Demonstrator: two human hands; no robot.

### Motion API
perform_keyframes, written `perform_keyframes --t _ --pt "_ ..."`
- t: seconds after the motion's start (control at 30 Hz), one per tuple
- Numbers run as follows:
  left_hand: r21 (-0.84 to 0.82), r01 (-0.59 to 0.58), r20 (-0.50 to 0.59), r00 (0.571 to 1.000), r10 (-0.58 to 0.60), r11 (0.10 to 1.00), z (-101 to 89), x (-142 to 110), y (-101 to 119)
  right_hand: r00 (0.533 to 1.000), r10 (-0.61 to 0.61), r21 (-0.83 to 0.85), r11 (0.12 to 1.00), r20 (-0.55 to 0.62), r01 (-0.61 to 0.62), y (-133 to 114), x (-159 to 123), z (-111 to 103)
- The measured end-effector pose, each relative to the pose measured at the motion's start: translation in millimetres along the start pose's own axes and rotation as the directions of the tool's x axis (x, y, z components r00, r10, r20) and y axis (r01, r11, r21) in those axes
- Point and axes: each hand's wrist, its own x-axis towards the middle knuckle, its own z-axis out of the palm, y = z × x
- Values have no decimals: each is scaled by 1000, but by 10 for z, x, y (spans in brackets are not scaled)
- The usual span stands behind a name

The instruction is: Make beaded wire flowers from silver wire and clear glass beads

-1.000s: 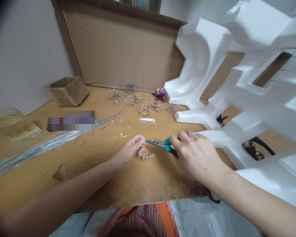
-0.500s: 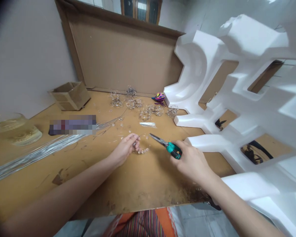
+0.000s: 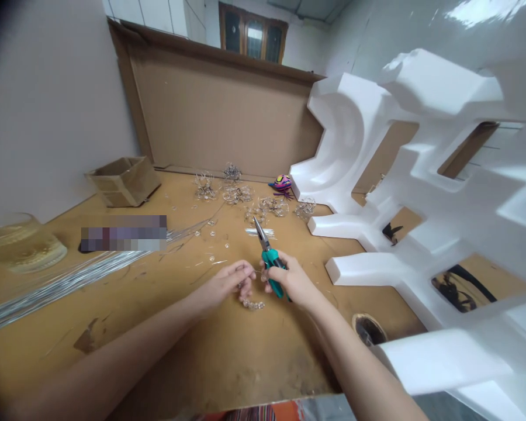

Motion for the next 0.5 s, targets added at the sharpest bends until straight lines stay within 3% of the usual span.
perform_keyframes --t 0.1,0.2,0.37,0.5 --pt "138 -26 -113 993 41 990 -1 9 -2 997 33 136 990 67 -42 123 59 43" --pt "153 -48 -158 985 73 987 -1 9 1 992 67 275 957 103 -94 254 68 70" --pt "47 -50 -157 986 56 998 -29 10 1 986 124 434 887 107 -159 357 72 67" --pt "-72 2 -115 993 -10 997 -44 21 -23 978 129 394 900 163 -185 364 81 53"
